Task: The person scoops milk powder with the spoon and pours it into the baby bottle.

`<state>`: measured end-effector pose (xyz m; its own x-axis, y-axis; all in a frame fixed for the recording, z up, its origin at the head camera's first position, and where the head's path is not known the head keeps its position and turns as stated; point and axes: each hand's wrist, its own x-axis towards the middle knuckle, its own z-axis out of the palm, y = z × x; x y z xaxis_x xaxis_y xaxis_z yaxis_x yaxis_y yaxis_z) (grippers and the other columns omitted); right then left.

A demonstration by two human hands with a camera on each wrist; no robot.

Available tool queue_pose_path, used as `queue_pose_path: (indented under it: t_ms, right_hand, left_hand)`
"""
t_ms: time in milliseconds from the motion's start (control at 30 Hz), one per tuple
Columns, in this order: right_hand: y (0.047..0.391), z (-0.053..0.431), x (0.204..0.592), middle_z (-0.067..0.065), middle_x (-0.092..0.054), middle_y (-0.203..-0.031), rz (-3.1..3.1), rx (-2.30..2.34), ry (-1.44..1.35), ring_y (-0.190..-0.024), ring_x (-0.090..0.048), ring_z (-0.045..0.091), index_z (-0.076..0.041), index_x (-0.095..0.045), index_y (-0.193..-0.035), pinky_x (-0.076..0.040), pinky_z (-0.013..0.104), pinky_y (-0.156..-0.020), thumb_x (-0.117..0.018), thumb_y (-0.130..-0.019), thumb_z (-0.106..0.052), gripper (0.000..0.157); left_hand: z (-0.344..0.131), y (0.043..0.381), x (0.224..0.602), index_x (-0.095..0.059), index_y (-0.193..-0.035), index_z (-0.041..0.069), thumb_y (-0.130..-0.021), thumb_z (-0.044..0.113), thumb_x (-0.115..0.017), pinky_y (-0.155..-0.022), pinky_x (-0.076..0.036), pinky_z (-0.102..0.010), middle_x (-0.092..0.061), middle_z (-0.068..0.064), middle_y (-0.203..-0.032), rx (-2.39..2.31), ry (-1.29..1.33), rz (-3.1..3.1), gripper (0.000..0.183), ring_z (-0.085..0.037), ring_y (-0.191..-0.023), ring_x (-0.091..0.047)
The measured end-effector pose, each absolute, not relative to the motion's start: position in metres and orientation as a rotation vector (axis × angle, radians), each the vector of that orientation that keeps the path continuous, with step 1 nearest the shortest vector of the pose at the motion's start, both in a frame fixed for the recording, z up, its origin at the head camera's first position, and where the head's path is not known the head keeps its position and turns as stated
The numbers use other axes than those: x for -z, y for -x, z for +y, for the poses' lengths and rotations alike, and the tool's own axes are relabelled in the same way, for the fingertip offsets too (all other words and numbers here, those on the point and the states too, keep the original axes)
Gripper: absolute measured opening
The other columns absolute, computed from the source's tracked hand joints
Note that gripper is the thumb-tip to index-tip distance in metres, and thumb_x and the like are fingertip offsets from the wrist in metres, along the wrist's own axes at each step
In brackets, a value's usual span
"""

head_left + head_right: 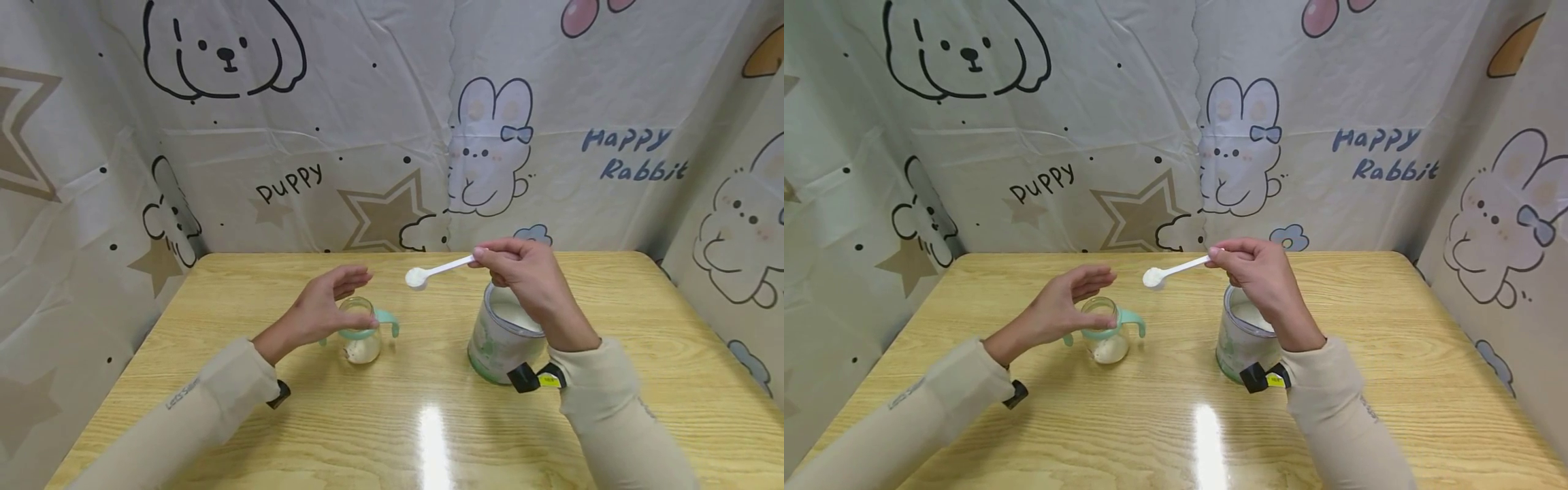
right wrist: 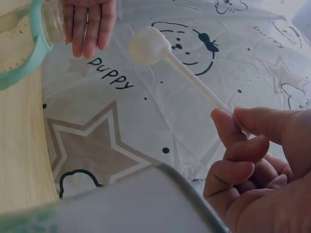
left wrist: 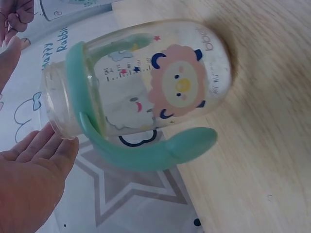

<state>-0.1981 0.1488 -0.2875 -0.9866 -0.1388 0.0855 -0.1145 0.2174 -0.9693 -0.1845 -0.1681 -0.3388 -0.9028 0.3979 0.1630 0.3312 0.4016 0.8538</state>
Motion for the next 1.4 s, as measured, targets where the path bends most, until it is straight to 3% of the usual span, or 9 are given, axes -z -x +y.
queue_pose_path:
  t_ms: [600, 933, 1200, 1400]
  right_hand:
    - [0.197, 0.122, 0.295, -0.003, -0.073, -0.085, 2.426, 1.889, 0.241, -0.063, -0.043, 0.011, 0.004, -0.068, -0.117, -0.037, 0.022, -0.058, -0.067, -0.098, -0.022, 0.032]
    - [0.196, 0.107, 0.299, -0.002, -0.074, -0.086, 2.387, 1.886, 0.255, -0.062, -0.043, 0.01, 0.002, -0.07, -0.114, -0.037, 0.021, -0.058, -0.068, -0.097, -0.019, 0.027]
    - [0.195, 0.091, 0.304, 0.002, -0.075, -0.089, 2.395, 1.887, 0.273, -0.068, -0.049, 0.009, 0.002, -0.071, -0.112, -0.043, 0.02, -0.061, -0.069, -0.096, -0.018, 0.025]
    - [0.194, 0.08, 0.31, 0.006, -0.076, -0.092, 2.429, 1.845, 0.319, -0.073, -0.053, 0.011, 0.0, -0.072, -0.109, -0.043, 0.02, -0.061, -0.068, -0.096, -0.016, 0.021]
  left_hand:
    - [-0.173, 0.18, 0.36, -0.052, -0.139, 0.0, -0.072, 0.017, -0.092, -0.113, -0.039, -0.048, -0.06, -0.015, -0.135, -1.462, -0.554, 2.657, 0.08, -0.032, -0.13, -0.052]
    - [-0.173, 0.179, 0.367, -0.054, -0.136, 0.002, -0.069, 0.019, -0.094, -0.106, -0.046, -0.048, -0.062, -0.012, -0.133, -1.387, -0.541, 2.731, 0.08, -0.033, -0.125, -0.056]
    - [-0.175, 0.178, 0.372, -0.057, -0.132, 0.003, -0.068, 0.017, -0.094, -0.098, -0.052, -0.046, -0.064, -0.011, -0.127, -1.434, -0.552, 2.736, 0.075, -0.028, -0.117, -0.062]
    - [-0.174, 0.178, 0.372, -0.057, -0.132, 0.003, -0.068, 0.017, -0.095, -0.102, -0.05, -0.049, -0.065, -0.01, -0.126, -1.433, -0.534, 2.747, 0.075, -0.031, -0.12, -0.06]
